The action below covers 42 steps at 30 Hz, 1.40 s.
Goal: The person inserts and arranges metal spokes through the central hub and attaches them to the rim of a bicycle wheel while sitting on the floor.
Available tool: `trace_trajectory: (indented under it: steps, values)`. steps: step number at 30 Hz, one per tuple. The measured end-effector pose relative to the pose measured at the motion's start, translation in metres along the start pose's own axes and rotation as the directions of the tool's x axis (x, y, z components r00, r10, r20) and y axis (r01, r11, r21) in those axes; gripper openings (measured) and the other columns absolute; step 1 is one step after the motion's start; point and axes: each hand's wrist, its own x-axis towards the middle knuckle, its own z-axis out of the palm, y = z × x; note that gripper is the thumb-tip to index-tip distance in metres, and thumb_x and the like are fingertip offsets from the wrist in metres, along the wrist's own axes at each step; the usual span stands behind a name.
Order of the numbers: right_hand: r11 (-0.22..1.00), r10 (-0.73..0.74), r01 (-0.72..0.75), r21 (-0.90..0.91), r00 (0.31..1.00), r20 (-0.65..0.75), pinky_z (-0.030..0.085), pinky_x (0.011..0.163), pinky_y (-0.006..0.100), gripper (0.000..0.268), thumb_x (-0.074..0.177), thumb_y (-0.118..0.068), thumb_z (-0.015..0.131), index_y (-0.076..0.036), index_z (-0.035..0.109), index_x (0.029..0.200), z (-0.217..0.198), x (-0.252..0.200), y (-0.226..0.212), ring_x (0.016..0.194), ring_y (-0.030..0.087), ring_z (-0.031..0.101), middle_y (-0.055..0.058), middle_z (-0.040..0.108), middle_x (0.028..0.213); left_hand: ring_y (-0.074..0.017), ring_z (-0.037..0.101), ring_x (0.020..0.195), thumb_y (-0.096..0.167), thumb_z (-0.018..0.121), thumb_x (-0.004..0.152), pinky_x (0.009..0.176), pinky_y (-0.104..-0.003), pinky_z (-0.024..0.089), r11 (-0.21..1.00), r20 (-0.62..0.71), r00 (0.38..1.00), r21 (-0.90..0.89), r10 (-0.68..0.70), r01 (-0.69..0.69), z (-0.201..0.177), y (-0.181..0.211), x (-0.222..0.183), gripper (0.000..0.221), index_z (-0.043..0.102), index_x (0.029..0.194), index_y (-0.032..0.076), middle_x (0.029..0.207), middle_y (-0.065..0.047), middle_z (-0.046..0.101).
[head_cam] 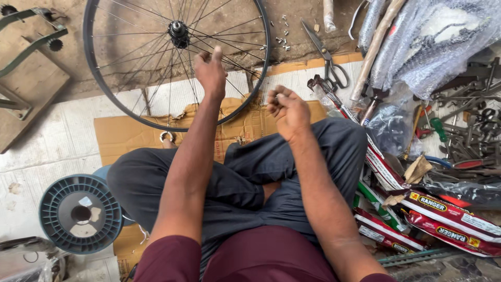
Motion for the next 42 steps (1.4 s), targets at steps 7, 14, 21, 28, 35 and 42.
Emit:
trace_trajectory:
  steps: [7,14,21,28,35,42]
  values:
    - [0.989,-0.109,0.089,-0.114,0.979,-0.175,0.058,0.066,0.033,0.022,0.101,-0.004,0.054,0.001,0.062,0.121,0.003,0.022,0.018,0.078,0.02,0.068,0.014,0.071,0.097,-0.0286,0.071,0.09,0.016,0.074,0.08,0.085,-0.04,0.055,0.95,-0.135,0.987,0.309,0.089,-0.043,0.017,-0.011,0.005,0.03,0.07,0.104,-0.001,0.099,-0.019,0.075]
    - [0.971,-0.103,0.029,-0.238,0.948,-0.302,0.056,0.058,0.032,0.022,0.104,-0.009,0.053,0.0,0.062,0.122,-0.013,0.065,0.049,0.07,0.02,0.065,0.015,0.069,0.091,-0.0327,0.075,0.087,0.021,0.063,0.086,0.079,-0.044,0.057,0.885,0.18,0.975,0.465,-0.13,0.032,-0.031,-0.015,-0.028,0.025,0.069,0.104,0.005,0.092,-0.017,0.077]
    - [0.927,-0.049,-0.075,-0.368,0.947,-0.316,0.059,0.057,0.033,0.019,0.1,-0.007,0.056,0.001,0.06,0.117,-0.042,0.102,0.077,0.071,0.02,0.067,0.01,0.067,0.088,-0.0432,0.068,0.1,0.033,0.069,0.086,0.089,-0.055,0.049,0.572,0.306,0.952,0.783,-0.015,-0.243,-0.041,-0.021,-0.079,0.033,0.067,0.1,0.003,0.099,-0.023,0.073]
    - [0.978,-0.043,-0.005,-0.208,0.973,-0.225,0.056,0.058,0.035,0.019,0.101,-0.01,0.053,-0.003,0.059,0.118,-0.022,0.081,0.065,0.069,0.021,0.064,0.01,0.066,0.087,-0.0281,0.072,0.063,0.019,0.066,0.092,0.057,-0.04,0.056,0.833,0.485,0.828,0.552,-0.282,-0.04,-0.058,0.0,-0.083,0.023,0.066,0.091,-0.004,0.078,-0.023,0.076]
    - [0.997,-0.05,0.032,-0.074,0.968,-0.245,0.057,0.06,0.036,0.017,0.1,-0.012,0.055,-0.003,0.058,0.114,-0.002,0.047,0.044,0.069,0.021,0.065,0.011,0.066,0.088,-0.0242,0.072,0.056,0.007,0.069,0.089,0.044,-0.036,0.056,0.908,0.564,0.743,0.393,-0.361,0.143,-0.067,0.032,-0.08,0.017,0.061,0.087,-0.007,0.07,-0.017,0.069]
    - [0.944,-0.246,0.151,-0.295,0.916,-0.318,0.049,0.058,0.029,0.019,0.094,-0.005,0.072,0.004,0.073,0.11,-0.011,0.007,0.058,0.067,0.013,0.057,0.005,0.064,0.085,-0.0243,0.072,0.057,0.008,0.067,0.087,0.051,-0.032,0.055,0.825,0.619,0.73,0.549,-0.289,-0.138,-0.041,-0.023,-0.067,0.018,0.074,0.086,-0.009,0.069,-0.019,0.072]
